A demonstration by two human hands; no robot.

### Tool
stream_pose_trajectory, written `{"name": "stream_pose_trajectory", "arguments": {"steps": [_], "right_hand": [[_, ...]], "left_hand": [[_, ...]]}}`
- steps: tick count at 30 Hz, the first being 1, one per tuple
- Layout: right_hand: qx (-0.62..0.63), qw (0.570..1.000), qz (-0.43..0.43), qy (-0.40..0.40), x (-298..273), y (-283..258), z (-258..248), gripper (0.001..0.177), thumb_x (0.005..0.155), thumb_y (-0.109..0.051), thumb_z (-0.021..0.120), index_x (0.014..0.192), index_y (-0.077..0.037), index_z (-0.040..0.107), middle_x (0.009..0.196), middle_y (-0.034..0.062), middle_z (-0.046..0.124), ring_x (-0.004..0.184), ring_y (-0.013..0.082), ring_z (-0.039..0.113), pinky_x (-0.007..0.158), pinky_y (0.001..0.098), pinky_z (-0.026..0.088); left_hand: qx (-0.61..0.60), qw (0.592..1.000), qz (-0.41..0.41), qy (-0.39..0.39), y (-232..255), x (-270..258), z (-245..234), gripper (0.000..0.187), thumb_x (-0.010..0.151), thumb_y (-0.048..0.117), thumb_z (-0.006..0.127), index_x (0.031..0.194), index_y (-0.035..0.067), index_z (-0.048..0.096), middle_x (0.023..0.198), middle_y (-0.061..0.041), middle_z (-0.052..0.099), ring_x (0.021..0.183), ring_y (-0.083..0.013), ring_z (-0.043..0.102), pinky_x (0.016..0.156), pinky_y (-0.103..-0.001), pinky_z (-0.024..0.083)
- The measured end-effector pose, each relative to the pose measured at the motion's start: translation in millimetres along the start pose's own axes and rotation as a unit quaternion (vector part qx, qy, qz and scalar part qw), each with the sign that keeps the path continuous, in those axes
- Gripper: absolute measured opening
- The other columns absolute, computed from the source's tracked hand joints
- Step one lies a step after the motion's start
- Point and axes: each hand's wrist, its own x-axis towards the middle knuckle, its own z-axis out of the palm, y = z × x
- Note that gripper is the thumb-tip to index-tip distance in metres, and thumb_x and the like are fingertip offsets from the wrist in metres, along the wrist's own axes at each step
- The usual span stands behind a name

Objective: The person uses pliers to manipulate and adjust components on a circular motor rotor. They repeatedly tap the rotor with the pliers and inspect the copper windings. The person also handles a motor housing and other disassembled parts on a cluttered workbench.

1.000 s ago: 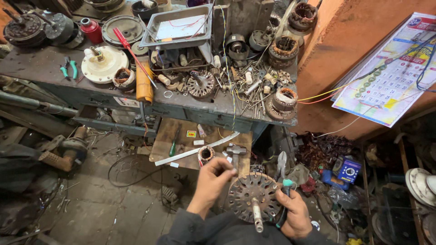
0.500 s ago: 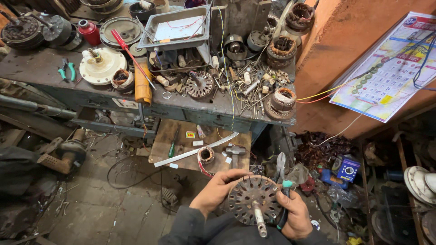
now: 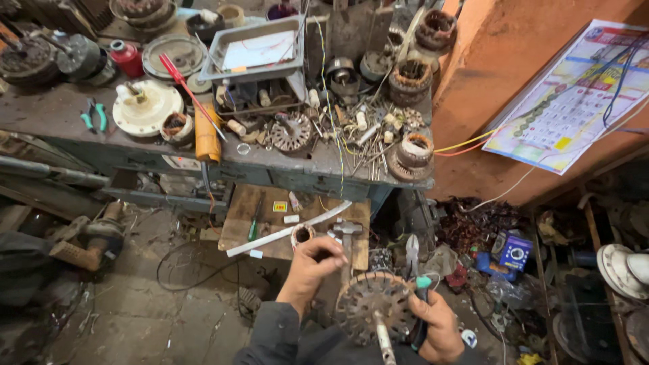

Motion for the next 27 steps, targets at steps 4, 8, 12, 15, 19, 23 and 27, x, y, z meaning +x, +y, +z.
{"name": "stream_pose_trajectory", "arguments": {"steps": [4,8,12,15,19,23,27], "right_hand": [[-0.030,0.998,-0.038,0.032,3,10,-12,0.044,0.090,-0.019,0.068,0.122,0.011,0.062,0.109,0.0180,0.074,0.098,0.0288,0.073,0.089,0.0458,0.058],[0.040,0.999,-0.018,0.003,6,7,-7,0.034,0.093,-0.017,0.066,0.119,0.005,0.063,0.105,0.0174,0.073,0.094,0.0321,0.072,0.085,0.0498,0.057],[0.033,0.997,-0.039,0.062,6,-5,16,0.031,0.093,-0.017,0.061,0.117,0.003,0.064,0.106,0.0158,0.074,0.095,0.0314,0.072,0.086,0.0492,0.057],[0.003,0.990,-0.093,0.104,8,-13,33,0.031,0.094,-0.014,0.063,0.120,0.003,0.065,0.108,0.0136,0.073,0.096,0.0286,0.071,0.088,0.0468,0.056],[-0.063,0.982,-0.129,0.125,10,-11,46,0.031,0.093,-0.013,0.066,0.120,0.002,0.066,0.109,0.0109,0.073,0.098,0.0238,0.069,0.091,0.0436,0.054],[-0.127,0.977,-0.126,0.118,4,-11,56,0.031,0.097,-0.016,0.068,0.119,0.006,0.068,0.104,0.0093,0.071,0.092,0.0192,0.066,0.085,0.0374,0.052],[-0.110,0.987,-0.035,0.108,3,-25,76,0.031,0.093,-0.018,0.064,0.114,0.004,0.069,0.095,0.0077,0.072,0.081,0.0186,0.069,0.074,0.0365,0.056]], "left_hand": [[0.438,0.890,0.033,0.123,-4,24,-15,0.050,0.082,-0.009,0.068,0.129,0.009,0.070,0.107,-0.011,0.073,0.097,-0.0290,0.066,0.083,-0.038,0.052],[0.785,0.578,0.208,0.086,6,27,-2,0.075,0.061,-0.005,0.066,0.134,0.015,0.061,0.128,-0.012,0.072,0.110,-0.0387,0.066,0.083,-0.046,0.050],[0.309,0.933,0.029,0.181,29,-7,48,0.045,0.096,0.004,0.058,0.140,0.005,0.057,0.130,-0.016,0.071,0.124,-0.0347,0.068,0.105,-0.039,0.051],[0.298,0.931,0.144,0.156,54,-43,80,0.044,0.094,0.010,0.063,0.137,0.002,0.058,0.139,-0.016,0.067,0.134,-0.0324,0.062,0.113,-0.042,0.044],[0.262,0.951,0.159,-0.026,67,-41,94,0.041,0.105,0.014,0.044,0.141,0.004,0.061,0.161,-0.018,0.051,0.162,-0.0357,0.032,0.132,-0.048,0.023],[0.168,0.979,0.109,-0.038,61,-30,89,0.047,0.102,0.021,0.049,0.144,0.002,0.060,0.166,-0.019,0.046,0.164,-0.0356,0.025,0.133,-0.048,0.016],[0.059,0.995,0.030,-0.072,35,-46,88,0.072,0.091,0.027,0.063,0.154,0.008,0.035,0.167,-0.012,0.028,0.157,-0.0309,0.020,0.125,-0.044,0.018]]}}
